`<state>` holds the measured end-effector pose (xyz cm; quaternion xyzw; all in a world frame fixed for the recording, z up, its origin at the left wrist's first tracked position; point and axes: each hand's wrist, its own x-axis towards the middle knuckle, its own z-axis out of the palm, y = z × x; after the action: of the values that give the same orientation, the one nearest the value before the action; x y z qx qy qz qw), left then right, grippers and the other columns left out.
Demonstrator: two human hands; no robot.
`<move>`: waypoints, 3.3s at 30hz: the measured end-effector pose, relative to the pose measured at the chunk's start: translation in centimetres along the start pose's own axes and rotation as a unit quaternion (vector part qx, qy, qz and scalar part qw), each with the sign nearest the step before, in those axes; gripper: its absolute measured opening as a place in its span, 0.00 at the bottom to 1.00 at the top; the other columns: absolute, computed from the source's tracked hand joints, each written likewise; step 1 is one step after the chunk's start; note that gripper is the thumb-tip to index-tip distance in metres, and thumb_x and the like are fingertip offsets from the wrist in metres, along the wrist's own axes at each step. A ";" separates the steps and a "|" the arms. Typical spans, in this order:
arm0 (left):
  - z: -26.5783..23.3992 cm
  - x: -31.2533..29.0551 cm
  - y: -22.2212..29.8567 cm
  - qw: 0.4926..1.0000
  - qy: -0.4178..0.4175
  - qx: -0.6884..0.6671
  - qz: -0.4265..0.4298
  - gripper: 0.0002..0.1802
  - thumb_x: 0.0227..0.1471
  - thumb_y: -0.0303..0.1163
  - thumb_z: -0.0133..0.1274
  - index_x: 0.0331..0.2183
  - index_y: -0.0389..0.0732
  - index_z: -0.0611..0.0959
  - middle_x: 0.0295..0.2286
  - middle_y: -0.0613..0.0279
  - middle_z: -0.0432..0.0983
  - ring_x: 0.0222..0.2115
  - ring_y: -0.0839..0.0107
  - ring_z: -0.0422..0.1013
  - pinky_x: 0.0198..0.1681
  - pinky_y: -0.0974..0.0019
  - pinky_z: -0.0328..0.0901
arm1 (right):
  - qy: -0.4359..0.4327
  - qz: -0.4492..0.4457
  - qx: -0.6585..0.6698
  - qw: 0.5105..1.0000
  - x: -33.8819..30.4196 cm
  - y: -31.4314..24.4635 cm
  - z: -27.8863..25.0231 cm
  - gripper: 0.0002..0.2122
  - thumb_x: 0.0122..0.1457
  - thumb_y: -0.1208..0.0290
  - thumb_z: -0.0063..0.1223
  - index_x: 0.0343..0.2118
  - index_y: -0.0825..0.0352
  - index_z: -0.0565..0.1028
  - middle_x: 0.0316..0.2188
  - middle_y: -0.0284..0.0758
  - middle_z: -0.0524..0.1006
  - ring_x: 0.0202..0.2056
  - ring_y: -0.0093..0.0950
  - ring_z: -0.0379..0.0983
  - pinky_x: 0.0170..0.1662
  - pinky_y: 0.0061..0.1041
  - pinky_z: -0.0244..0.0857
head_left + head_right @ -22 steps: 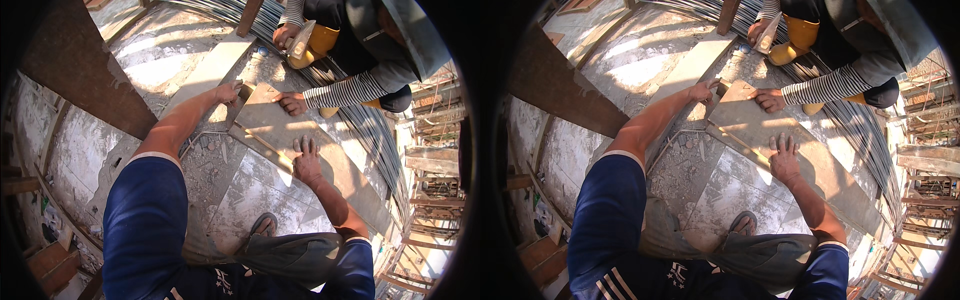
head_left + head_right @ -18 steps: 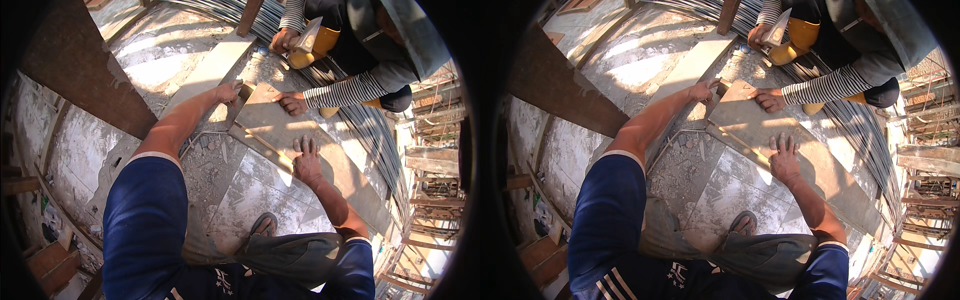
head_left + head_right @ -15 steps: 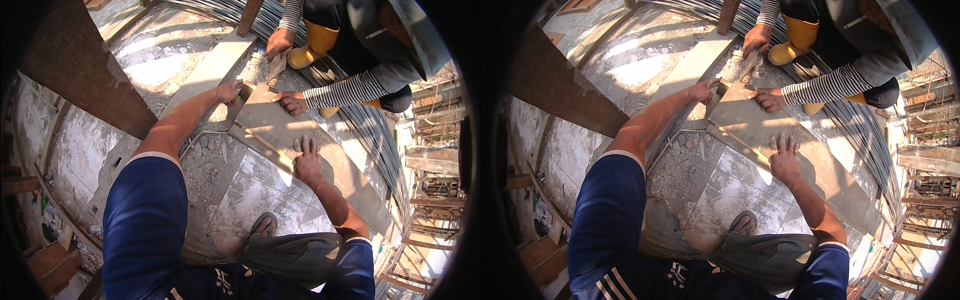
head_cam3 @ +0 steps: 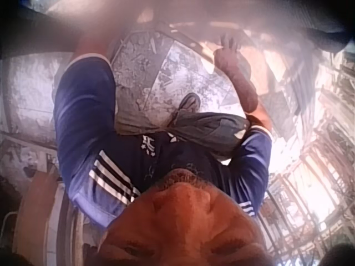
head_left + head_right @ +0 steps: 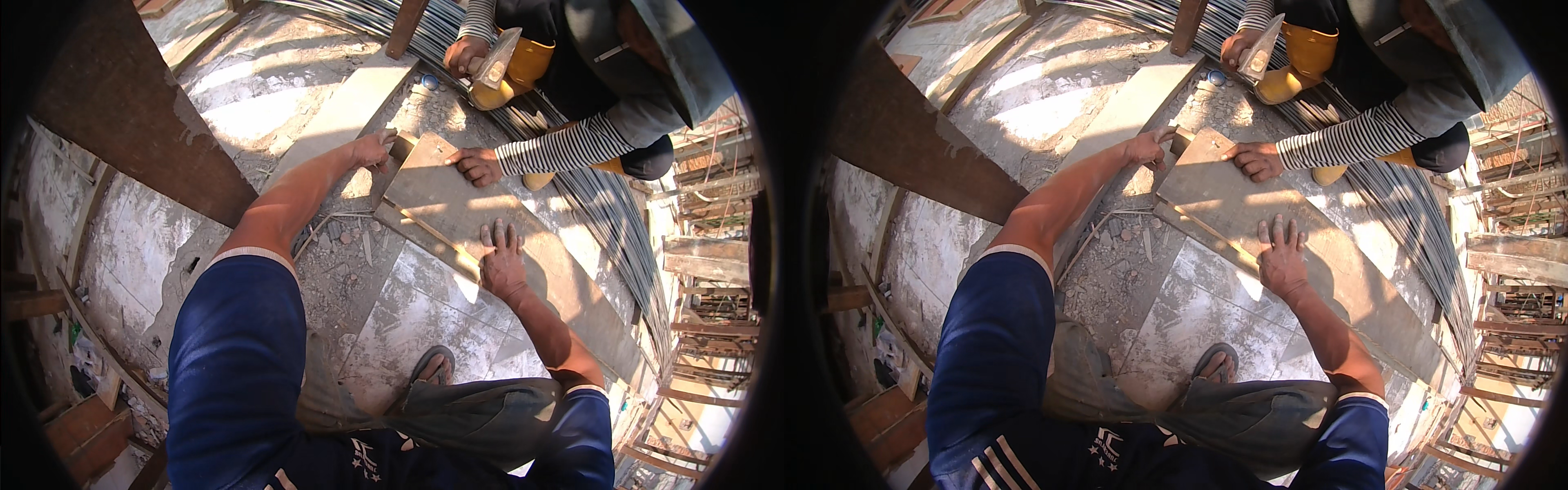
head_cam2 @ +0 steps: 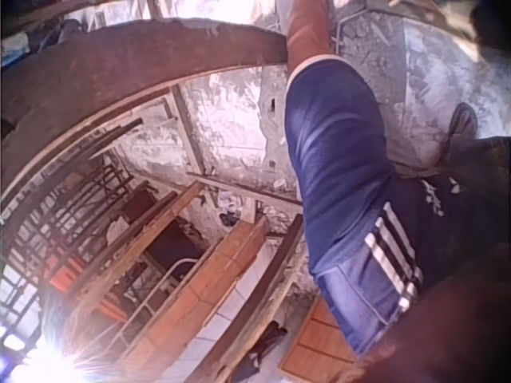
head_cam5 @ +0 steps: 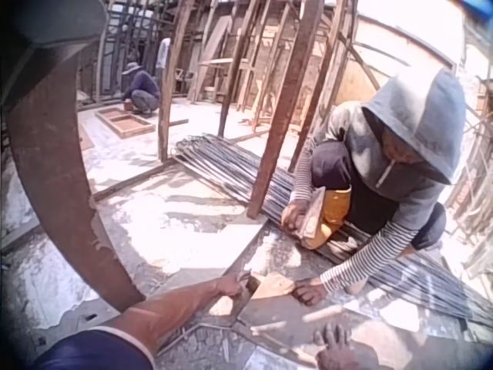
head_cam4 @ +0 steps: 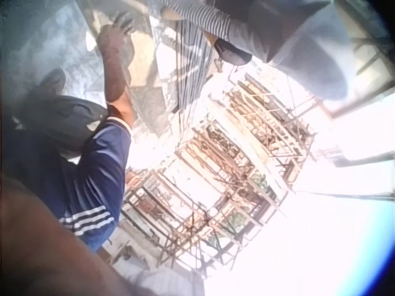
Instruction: The person measures wooden boards with a tape measure, marks them with a pencil, and fits them into a structural frame, later securing them with a hammer and nails with help from another person.
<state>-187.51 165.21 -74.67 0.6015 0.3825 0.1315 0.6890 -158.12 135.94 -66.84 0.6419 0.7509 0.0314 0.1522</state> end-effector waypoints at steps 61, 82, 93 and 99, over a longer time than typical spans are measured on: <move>-1.1 1.4 -1.6 0.997 -0.007 0.045 0.059 0.50 0.40 0.16 0.49 0.66 0.51 0.59 0.63 0.61 0.59 0.39 0.62 0.77 0.36 0.62 0.75 | 0.049 0.006 0.050 0.998 -0.3 -0.2 -0.8 0.35 0.50 0.65 0.54 0.64 0.64 0.60 0.64 0.56 0.55 0.64 0.62 0.49 0.64 0.63 0.42; -0.1 -0.4 -0.1 0.999 0.001 0.036 0.006 0.51 0.39 0.16 0.51 0.66 0.55 0.60 0.64 0.67 0.58 0.43 0.65 0.74 0.39 0.66 0.73 | 0.056 -0.007 0.030 0.998 -0.5 -0.2 -1.0 0.33 0.53 0.66 0.50 0.64 0.65 0.59 0.64 0.55 0.55 0.63 0.61 0.51 0.62 0.63 0.46; 0.6 0.1 0.0 0.999 -0.024 0.024 0.030 0.51 0.39 0.15 0.49 0.67 0.51 0.58 0.63 0.62 0.59 0.47 0.63 0.72 0.41 0.66 0.73 | 0.044 -0.002 0.033 0.998 -0.7 0.3 -0.2 0.35 0.51 0.67 0.53 0.64 0.65 0.58 0.64 0.55 0.54 0.63 0.62 0.50 0.62 0.64 0.46; -0.1 0.4 -0.8 0.999 -0.007 0.008 0.047 0.48 0.40 0.14 0.49 0.65 0.47 0.60 0.62 0.66 0.59 0.40 0.74 0.72 0.37 0.69 0.70 | 0.055 -0.002 0.039 0.998 -0.4 0.0 0.2 0.35 0.51 0.68 0.52 0.64 0.64 0.58 0.64 0.55 0.54 0.63 0.62 0.49 0.62 0.64 0.45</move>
<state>-187.54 165.34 -75.51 0.6247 0.3501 0.1562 0.6802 -157.97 135.53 -66.95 0.6431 0.7601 0.0373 0.0851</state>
